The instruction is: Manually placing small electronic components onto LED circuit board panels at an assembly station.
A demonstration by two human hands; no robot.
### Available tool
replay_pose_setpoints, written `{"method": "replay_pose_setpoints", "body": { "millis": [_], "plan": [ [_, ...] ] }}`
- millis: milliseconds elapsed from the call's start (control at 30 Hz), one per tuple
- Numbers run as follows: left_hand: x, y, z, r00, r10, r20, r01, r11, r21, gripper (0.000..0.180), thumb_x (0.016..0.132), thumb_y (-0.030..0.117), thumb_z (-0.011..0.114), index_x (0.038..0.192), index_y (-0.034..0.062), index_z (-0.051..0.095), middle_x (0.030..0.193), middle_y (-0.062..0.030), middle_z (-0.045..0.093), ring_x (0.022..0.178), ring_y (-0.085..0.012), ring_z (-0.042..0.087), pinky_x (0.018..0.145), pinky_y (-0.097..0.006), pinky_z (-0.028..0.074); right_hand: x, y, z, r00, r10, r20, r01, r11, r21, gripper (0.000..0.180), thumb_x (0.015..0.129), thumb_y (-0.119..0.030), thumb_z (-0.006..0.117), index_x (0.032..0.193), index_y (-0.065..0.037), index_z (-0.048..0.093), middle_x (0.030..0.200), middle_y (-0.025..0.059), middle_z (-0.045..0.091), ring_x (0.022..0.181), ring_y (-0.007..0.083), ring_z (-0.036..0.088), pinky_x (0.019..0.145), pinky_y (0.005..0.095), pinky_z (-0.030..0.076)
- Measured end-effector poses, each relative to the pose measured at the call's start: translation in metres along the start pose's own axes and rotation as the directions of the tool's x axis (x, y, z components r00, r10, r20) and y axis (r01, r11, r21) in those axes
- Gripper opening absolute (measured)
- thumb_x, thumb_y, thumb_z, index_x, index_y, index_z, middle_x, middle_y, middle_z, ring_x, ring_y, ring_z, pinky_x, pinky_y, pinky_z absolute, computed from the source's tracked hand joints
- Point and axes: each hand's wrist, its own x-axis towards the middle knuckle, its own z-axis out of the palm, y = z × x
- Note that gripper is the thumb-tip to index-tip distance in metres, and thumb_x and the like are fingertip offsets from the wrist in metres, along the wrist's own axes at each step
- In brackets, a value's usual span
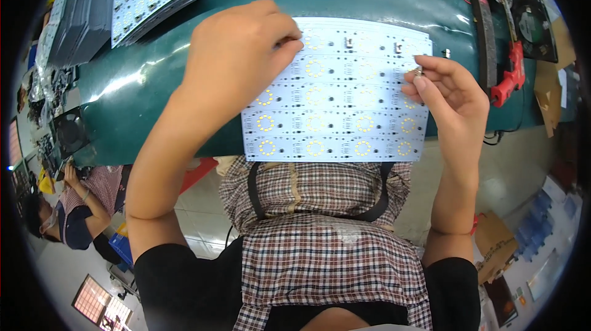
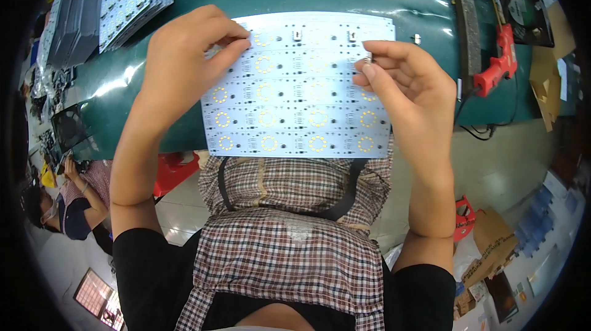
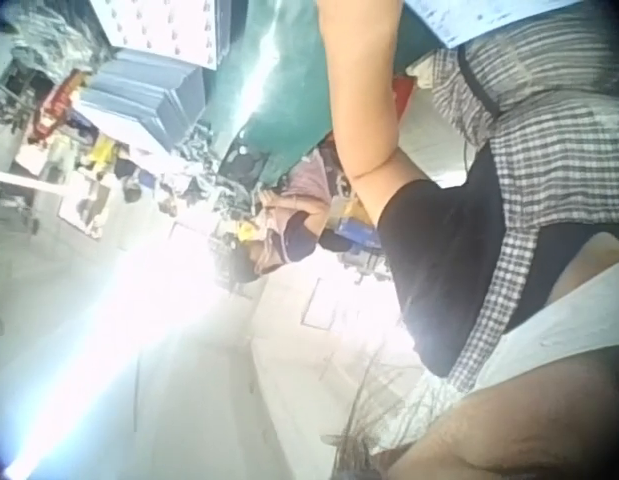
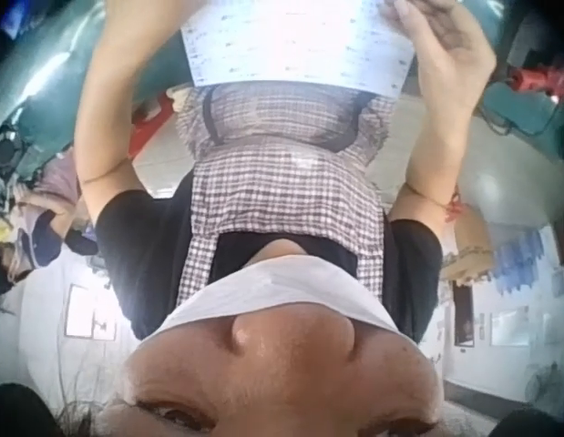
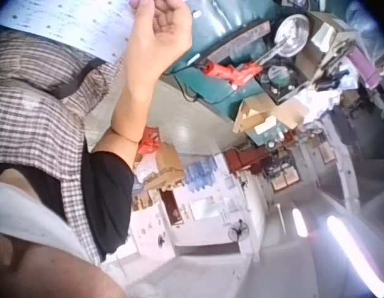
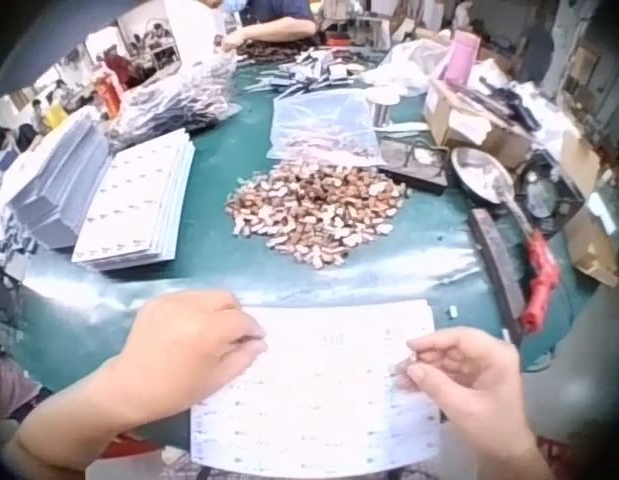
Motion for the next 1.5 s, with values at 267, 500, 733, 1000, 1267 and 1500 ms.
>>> {"method": "replay_pose_setpoints", "body": {
  "millis": [267,500,733,1000,1267,1500],
  "plan": [
    [-0.001,-0.004,0.0,0.998,-0.058,0.002,0.059,0.996,-0.06,0.007,0.083,0.017,0.077,0.085,0.0113,0.075,0.082,-0.0043,0.066,0.074,-0.0271,0.067,0.066,-0.04,0.052,0.01,0.001,-0.008,0.994,0.064,0.086,-0.075,0.988,0.133,0.026,0.098,0.002,0.065,0.123,0.009,0.063,0.101,0.0192,0.075,0.089,0.0216,0.076,0.078,0.0293,0.062],
    [-0.001,-0.013,-0.002,0.999,-0.03,0.014,0.032,0.993,-0.116,0.01,0.085,0.008,0.077,0.095,0.0055,0.075,0.086,-0.006,0.069,0.072,-0.0215,0.068,0.064,-0.032,0.053,0.011,-0.002,-0.004,1.0,-0.004,-0.005,0.004,0.999,-0.032,0.024,0.094,0.005,0.068,0.117,0.011,0.066,0.1,0.0161,0.075,0.089,0.0198,0.075,0.08,0.028,0.061],
    [-0.003,-0.008,0.006,0.993,-0.037,-0.109,0.028,0.996,-0.087,0.004,0.082,0.015,0.075,0.084,0.0108,0.074,0.081,-0.0048,0.067,0.075,-0.0278,0.068,0.065,-0.041,0.053,0.01,-0.001,-0.002,0.999,0.027,-0.025,-0.029,0.996,-0.085,0.022,0.092,0.008,0.069,0.114,0.011,0.067,0.097,0.0129,0.074,0.087,0.0174,0.075,0.077,0.0247,0.06],
    [-0.005,-0.004,0.003,0.989,0.08,-0.126,-0.073,0.995,0.064,0.01,0.081,0.008,0.079,0.088,0.0084,0.072,0.084,-0.0029,0.067,0.076,-0.0232,0.068,0.065,-0.034,0.052,0.013,-0.008,-0.006,0.993,-0.093,0.069,0.113,0.903,-0.414,0.019,0.094,0.007,0.069,0.112,0.01,0.066,0.098,0.0092,0.072,0.088,0.0141,0.073,0.08,0.0236,0.058],
    [-0.004,-0.005,0.007,0.989,0.078,-0.127,-0.075,0.997,0.033,0.011,0.08,0.007,0.079,0.088,0.008,0.071,0.084,-0.0032,0.067,0.076,-0.0238,0.067,0.065,-0.035,0.052,0.021,-0.014,0.0,0.945,-0.26,0.198,0.327,0.729,-0.601,0.016,0.084,0.006,0.075,0.1,0.002,0.073,0.089,0.0084,0.072,0.076,0.0146,0.069,0.068,0.0265,0.055],
    [-0.001,-0.012,0.002,0.995,0.046,-0.084,-0.052,0.996,-0.07,0.01,0.083,0.009,0.078,0.092,0.0069,0.073,0.084,-0.0052,0.066,0.075,-0.0233,0.067,0.067,-0.033,0.052,0.02,-0.016,-0.001,0.929,-0.279,0.244,0.37,0.695,-0.616,0.017,0.079,0.006,0.079,0.094,0.001,0.073,0.085,0.0084,0.07,0.073,0.0172,0.069,0.066,0.0277,0.055]
  ]
}}
